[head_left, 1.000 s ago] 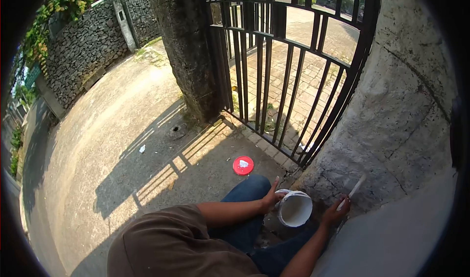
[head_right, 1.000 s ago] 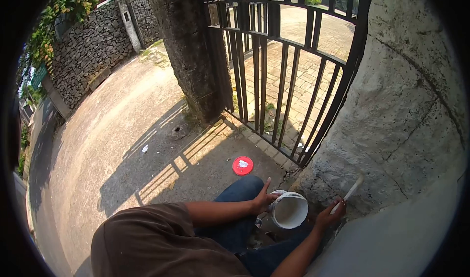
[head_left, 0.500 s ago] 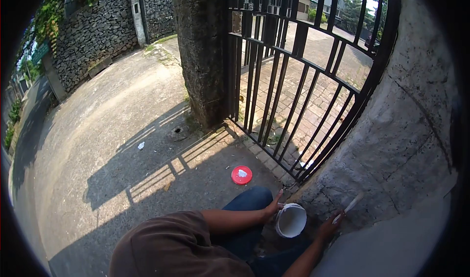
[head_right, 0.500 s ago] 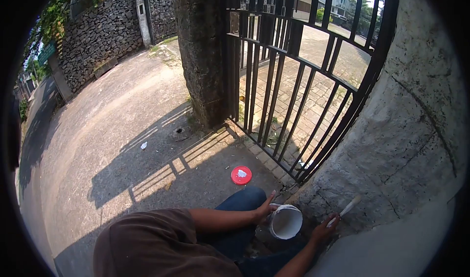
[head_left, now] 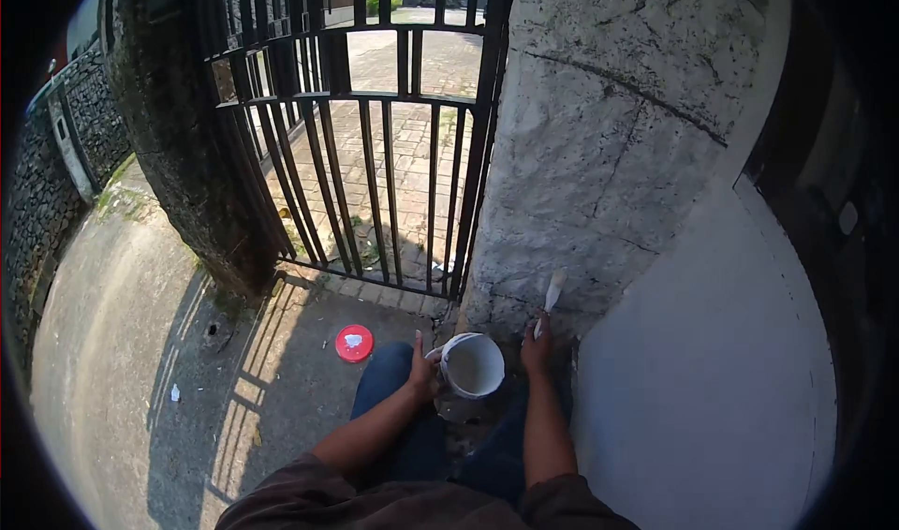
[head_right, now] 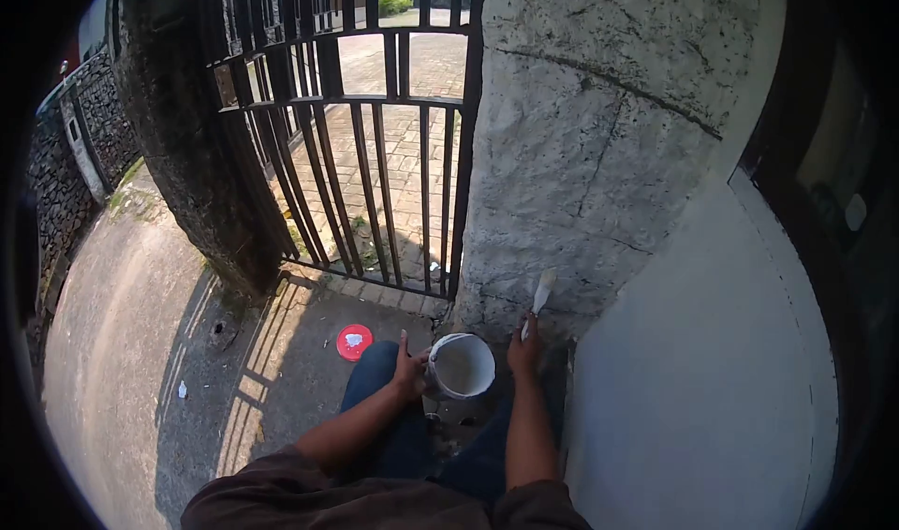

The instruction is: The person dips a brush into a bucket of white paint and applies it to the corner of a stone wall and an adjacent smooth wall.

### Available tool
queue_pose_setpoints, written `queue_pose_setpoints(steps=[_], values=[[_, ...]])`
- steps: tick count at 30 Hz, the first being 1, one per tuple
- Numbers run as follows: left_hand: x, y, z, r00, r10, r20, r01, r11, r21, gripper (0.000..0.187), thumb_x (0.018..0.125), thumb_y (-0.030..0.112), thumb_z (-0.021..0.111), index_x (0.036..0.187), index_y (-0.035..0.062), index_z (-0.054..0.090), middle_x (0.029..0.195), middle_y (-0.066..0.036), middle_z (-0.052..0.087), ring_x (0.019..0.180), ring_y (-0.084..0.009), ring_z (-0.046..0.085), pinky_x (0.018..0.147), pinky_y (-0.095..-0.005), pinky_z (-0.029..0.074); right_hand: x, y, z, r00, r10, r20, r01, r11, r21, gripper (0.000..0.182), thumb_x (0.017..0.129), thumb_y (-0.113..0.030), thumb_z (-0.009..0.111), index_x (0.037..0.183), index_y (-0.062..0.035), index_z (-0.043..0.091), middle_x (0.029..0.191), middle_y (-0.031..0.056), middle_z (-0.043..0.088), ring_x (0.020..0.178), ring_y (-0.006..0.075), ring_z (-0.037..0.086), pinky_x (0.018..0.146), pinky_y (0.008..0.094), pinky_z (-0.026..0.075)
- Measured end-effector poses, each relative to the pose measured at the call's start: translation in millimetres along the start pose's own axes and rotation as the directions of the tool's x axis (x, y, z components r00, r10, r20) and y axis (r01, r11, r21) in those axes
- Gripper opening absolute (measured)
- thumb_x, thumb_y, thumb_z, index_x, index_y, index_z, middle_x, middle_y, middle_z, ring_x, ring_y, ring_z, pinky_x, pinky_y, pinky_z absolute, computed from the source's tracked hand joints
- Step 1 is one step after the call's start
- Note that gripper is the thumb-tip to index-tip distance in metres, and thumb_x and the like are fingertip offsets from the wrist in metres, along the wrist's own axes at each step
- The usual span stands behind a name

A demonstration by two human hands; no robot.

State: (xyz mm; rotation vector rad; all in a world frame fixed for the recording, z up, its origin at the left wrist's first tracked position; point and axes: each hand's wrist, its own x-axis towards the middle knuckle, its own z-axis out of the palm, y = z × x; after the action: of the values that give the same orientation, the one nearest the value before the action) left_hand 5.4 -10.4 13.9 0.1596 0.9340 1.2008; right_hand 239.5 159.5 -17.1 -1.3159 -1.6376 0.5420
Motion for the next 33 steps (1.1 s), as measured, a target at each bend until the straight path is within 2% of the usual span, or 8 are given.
queue_pose_setpoints(steps=[7, 13, 19, 22, 24, 25, 27, 33], values=[[12, -4, -18, 1.000, 0.006, 0.027, -0.003, 0.997, -0.078, 0.122, 0.080, 0.101, 0.028, 0.158, 0.0075, 0.043, 0.163, -0.017, 0.041, 0.152, -0.0369, 0.034, 0.121, -0.0672, 0.017, -13, -29, -7, 0.985, 0.136, 0.107, -0.126, 0.988, -0.093, 0.039, 0.105, -0.016, 0.056, 0.144, -0.0126, 0.053, 0.127, 0.0254, 0.069, 0.120, 0.0474, 0.063, 0.094, 0.0522, 0.053], [17, -7, -15, 0.996, 0.069, -0.049, -0.071, 0.996, -0.055, 0.120, 0.084, 0.098, 0.020, 0.161, 0.0073, 0.039, 0.163, -0.016, 0.044, 0.156, -0.0377, 0.028, 0.121, -0.0721, 0.000, -26, -21, 10, 0.969, 0.193, 0.155, -0.159, 0.965, -0.206, 0.038, 0.103, -0.019, 0.060, 0.140, -0.0160, 0.054, 0.120, 0.0251, 0.071, 0.114, 0.0474, 0.066, 0.091, 0.0542, 0.052], [23, -9, -23, 0.998, 0.053, -0.033, -0.054, 0.998, -0.015, 0.113, 0.089, 0.093, 0.027, 0.162, 0.0069, 0.033, 0.159, -0.010, 0.047, 0.153, -0.0322, 0.031, 0.118, -0.0724, 0.010, -26, -25, 13, 0.930, 0.280, 0.237, -0.222, 0.943, -0.246, 0.031, 0.103, -0.021, 0.060, 0.133, -0.0155, 0.057, 0.116, 0.0235, 0.072, 0.114, 0.0457, 0.067, 0.092, 0.0519, 0.052], [20, -10, -15, 0.992, 0.071, -0.105, -0.071, 0.997, 0.002, 0.122, 0.083, 0.099, 0.019, 0.160, 0.0060, 0.040, 0.166, -0.012, 0.040, 0.158, -0.0349, 0.024, 0.121, -0.0704, -0.005, -24, -50, 5, 0.971, 0.133, 0.198, -0.108, 0.985, -0.131, 0.018, 0.105, -0.021, 0.056, 0.120, -0.0134, 0.062, 0.101, 0.0227, 0.073, 0.099, 0.0472, 0.069, 0.080, 0.0537, 0.053], [17, -6, -15, 0.991, 0.081, -0.105, -0.081, 0.997, 0.012, 0.125, 0.082, 0.099, 0.019, 0.159, 0.0034, 0.041, 0.169, -0.011, 0.035, 0.158, -0.0340, 0.022, 0.121, -0.0700, -0.006, -24, -62, 0, 0.979, -0.194, 0.056, 0.193, 0.981, 0.025, 0.017, 0.105, -0.019, 0.056, 0.119, -0.0123, 0.063, 0.098, 0.0224, 0.073, 0.094, 0.0470, 0.070, 0.076, 0.0526, 0.053], [16, -5, -15, 0.995, 0.078, -0.063, -0.078, 0.997, 0.007, 0.126, 0.082, 0.100, 0.019, 0.159, 0.0025, 0.041, 0.169, -0.011, 0.034, 0.158, -0.0342, 0.023, 0.121, -0.0699, -0.005, -21, -65, -2, 0.981, -0.188, 0.055, 0.187, 0.982, 0.026, 0.017, 0.105, -0.019, 0.056, 0.119, -0.0123, 0.063, 0.098, 0.0224, 0.073, 0.094, 0.0470, 0.070, 0.076, 0.0526, 0.053], [16, -7, -12, 0.998, 0.060, -0.018, -0.060, 0.998, 0.010, 0.127, 0.082, 0.100, 0.019, 0.159, 0.0015, 0.041, 0.170, -0.011, 0.034, 0.158, -0.0343, 0.023, 0.121, -0.0698, -0.005, -14, -62, -5, 0.990, 0.080, 0.116, -0.083, 0.996, 0.021, 0.024, 0.107, -0.023, 0.057, 0.127, -0.0111, 0.063, 0.112, 0.0218, 0.073, 0.110, 0.0456, 0.068, 0.091, 0.0469, 0.053], [20, -9, -15, 0.999, 0.043, -0.026, -0.044, 0.999, -0.015, 0.129, 0.081, 0.101, 0.019, 0.161, 0.0014, 0.036, 0.166, -0.015, 0.039, 0.157, -0.0340, 0.026, 0.122, -0.0698, 0.002, -17, -21, 9, 0.937, 0.220, 0.272, -0.173, 0.967, -0.186, 0.022, 0.105, -0.020, 0.059, 0.125, -0.0103, 0.062, 0.111, 0.0170, 0.074, 0.107, 0.0403, 0.070, 0.090, 0.0445, 0.053]])
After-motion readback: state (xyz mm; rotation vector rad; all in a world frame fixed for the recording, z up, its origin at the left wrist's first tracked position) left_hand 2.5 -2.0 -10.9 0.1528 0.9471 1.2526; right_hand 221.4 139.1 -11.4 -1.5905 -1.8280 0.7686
